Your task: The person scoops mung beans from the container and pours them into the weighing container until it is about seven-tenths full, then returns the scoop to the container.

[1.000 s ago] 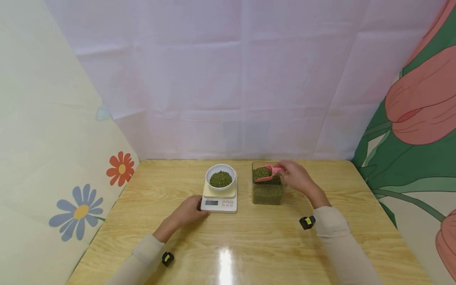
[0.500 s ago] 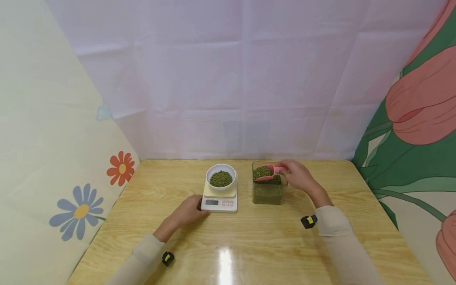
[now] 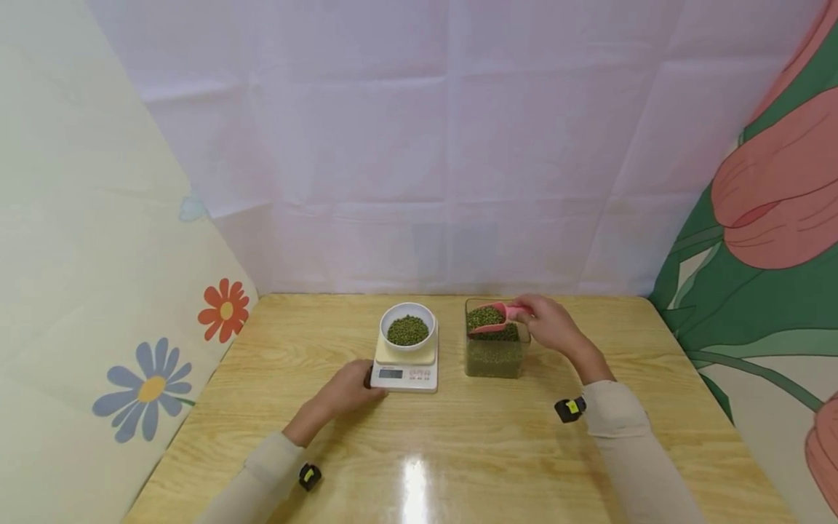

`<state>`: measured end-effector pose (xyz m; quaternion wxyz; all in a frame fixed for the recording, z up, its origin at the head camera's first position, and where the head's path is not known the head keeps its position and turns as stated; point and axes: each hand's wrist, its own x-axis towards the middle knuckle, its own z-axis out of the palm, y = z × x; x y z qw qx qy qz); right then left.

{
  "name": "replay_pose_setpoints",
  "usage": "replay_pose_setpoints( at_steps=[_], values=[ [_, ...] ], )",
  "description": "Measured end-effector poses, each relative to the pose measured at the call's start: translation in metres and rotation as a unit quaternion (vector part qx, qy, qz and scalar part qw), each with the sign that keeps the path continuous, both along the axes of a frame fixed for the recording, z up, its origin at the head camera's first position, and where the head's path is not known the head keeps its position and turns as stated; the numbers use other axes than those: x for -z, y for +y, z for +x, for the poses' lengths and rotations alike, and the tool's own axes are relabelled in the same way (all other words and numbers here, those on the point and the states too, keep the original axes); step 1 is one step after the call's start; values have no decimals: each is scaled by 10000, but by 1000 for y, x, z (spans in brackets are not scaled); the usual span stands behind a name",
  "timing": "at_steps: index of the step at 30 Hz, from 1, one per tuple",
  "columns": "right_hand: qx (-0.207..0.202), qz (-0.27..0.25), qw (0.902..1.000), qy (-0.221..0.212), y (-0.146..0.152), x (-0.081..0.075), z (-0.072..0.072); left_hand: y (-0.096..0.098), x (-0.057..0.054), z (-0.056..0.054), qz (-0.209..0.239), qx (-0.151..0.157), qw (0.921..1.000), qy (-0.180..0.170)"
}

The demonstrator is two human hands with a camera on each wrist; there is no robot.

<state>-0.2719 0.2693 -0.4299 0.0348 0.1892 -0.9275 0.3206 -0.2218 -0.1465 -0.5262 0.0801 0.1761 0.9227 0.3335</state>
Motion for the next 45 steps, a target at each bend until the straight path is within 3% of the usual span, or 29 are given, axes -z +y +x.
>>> replay_pose_setpoints(
  at_steps=[45],
  values=[
    [107, -242, 9995, -177, 9, -4, 3, 0, 2, -1, 92, 62, 9999, 18]
  ],
)
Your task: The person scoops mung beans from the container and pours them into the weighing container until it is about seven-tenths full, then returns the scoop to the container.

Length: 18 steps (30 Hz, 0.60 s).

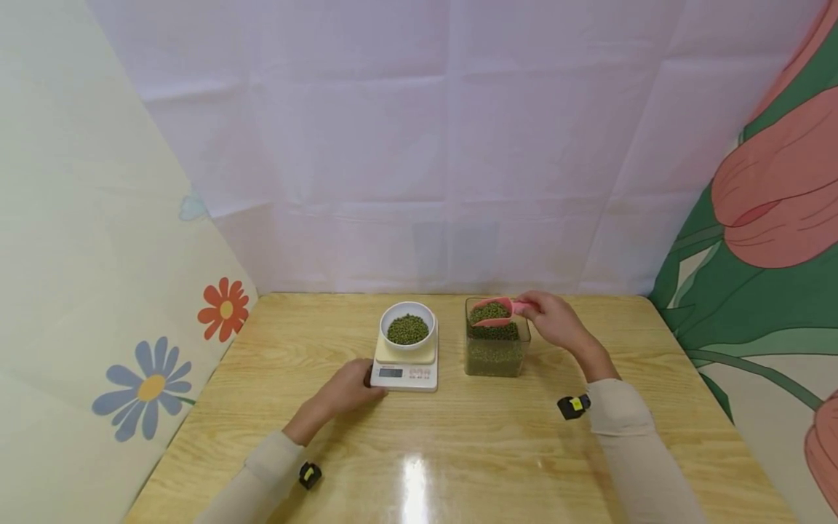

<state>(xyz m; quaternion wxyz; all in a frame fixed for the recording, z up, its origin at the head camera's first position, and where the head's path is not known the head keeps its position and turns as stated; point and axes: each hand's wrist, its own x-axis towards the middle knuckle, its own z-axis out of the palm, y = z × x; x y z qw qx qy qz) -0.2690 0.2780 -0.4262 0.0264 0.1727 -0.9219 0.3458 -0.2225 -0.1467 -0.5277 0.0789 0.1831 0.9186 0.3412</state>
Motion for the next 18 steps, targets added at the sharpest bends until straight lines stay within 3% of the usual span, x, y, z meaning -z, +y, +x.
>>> replay_pose_setpoints(
  at_steps=[18],
  values=[
    [8, -150, 9997, -174, 1, -1, 0, 1, -1, 0, -68, -35, 10000, -38]
  ],
)
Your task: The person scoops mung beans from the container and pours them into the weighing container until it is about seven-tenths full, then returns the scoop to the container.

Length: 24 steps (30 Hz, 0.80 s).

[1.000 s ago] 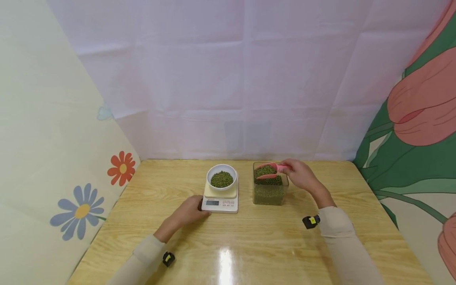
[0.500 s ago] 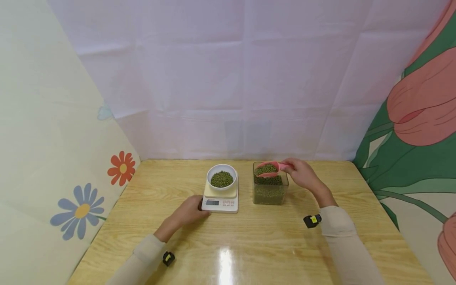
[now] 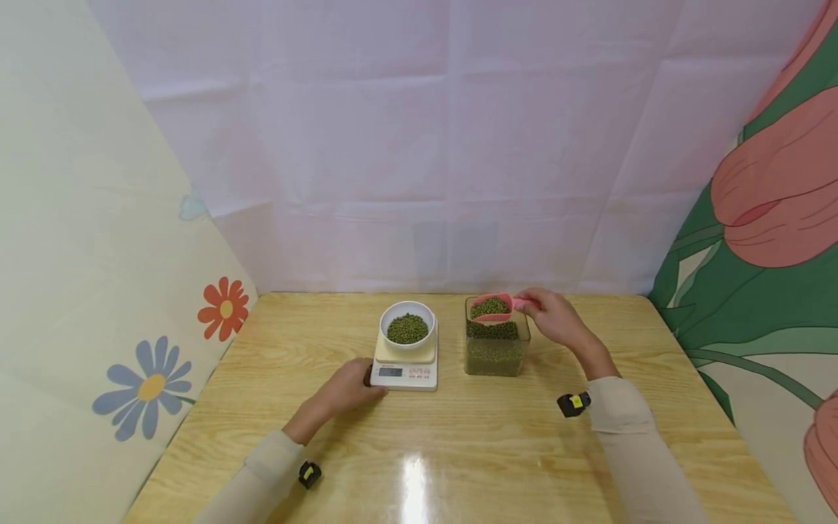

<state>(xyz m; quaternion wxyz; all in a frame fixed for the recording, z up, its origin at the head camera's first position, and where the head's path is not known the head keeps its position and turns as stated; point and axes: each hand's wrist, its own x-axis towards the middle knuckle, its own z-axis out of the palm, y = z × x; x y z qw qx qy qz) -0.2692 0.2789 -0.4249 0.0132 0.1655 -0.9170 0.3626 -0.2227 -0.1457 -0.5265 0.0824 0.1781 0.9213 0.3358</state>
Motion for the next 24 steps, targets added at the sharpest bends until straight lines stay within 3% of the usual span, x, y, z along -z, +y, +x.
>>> replay_pose_setpoints(
  at_steps=[14, 24],
  values=[
    [-72, 65, 9996, 260, -2, -1, 0, -1, 1, 0, -48, -8, 10000, 31],
    [-115, -32, 9998, 184, -6, -9, 0, -2, 3, -1, -54, -5, 10000, 71]
  ],
)
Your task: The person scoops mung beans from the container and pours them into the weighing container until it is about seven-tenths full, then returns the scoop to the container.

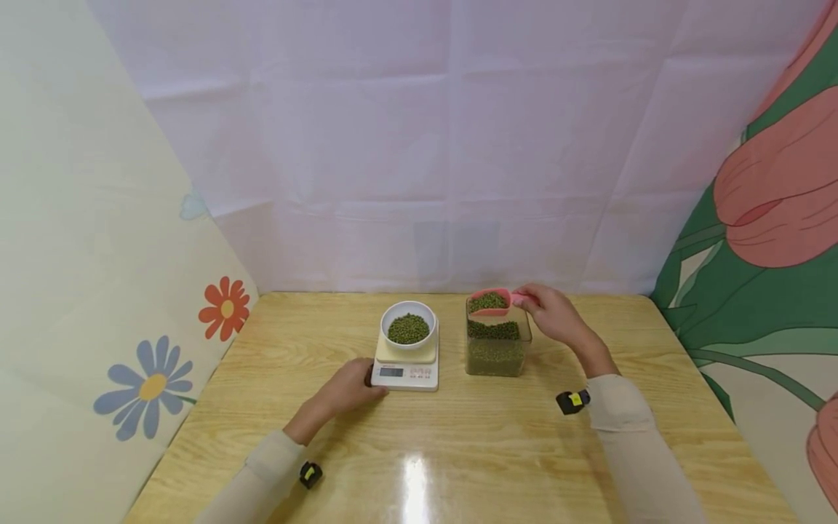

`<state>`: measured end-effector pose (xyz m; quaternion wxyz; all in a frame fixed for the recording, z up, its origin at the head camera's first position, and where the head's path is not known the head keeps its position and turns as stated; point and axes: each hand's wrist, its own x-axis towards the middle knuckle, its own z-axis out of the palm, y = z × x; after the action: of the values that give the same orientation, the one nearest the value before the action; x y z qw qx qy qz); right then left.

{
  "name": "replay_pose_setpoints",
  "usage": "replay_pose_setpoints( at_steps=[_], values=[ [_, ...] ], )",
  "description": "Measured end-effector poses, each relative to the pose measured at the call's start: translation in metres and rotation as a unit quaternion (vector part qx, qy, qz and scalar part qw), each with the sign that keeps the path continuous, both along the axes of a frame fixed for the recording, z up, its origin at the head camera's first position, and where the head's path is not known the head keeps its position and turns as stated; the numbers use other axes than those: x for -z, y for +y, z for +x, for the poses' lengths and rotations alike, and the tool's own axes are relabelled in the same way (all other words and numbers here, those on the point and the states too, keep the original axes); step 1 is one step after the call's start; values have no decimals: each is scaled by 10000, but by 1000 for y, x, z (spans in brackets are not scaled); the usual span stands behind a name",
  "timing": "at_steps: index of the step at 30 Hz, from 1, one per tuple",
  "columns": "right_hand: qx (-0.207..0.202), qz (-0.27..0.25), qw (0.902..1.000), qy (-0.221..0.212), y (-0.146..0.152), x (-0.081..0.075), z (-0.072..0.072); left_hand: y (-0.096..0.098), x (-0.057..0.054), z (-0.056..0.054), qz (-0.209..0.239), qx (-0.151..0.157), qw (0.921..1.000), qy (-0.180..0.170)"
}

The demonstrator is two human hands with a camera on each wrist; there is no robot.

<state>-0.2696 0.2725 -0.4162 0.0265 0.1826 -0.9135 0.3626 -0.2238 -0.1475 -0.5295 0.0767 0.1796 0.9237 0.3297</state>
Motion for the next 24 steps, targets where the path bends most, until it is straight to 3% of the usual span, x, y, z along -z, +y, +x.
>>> replay_pose_setpoints(
  at_steps=[24],
  values=[
    [-187, -118, 9997, 88, -18, -6, -10, 1, 2, -1, -10, 18, 10000, 16]
  ],
)
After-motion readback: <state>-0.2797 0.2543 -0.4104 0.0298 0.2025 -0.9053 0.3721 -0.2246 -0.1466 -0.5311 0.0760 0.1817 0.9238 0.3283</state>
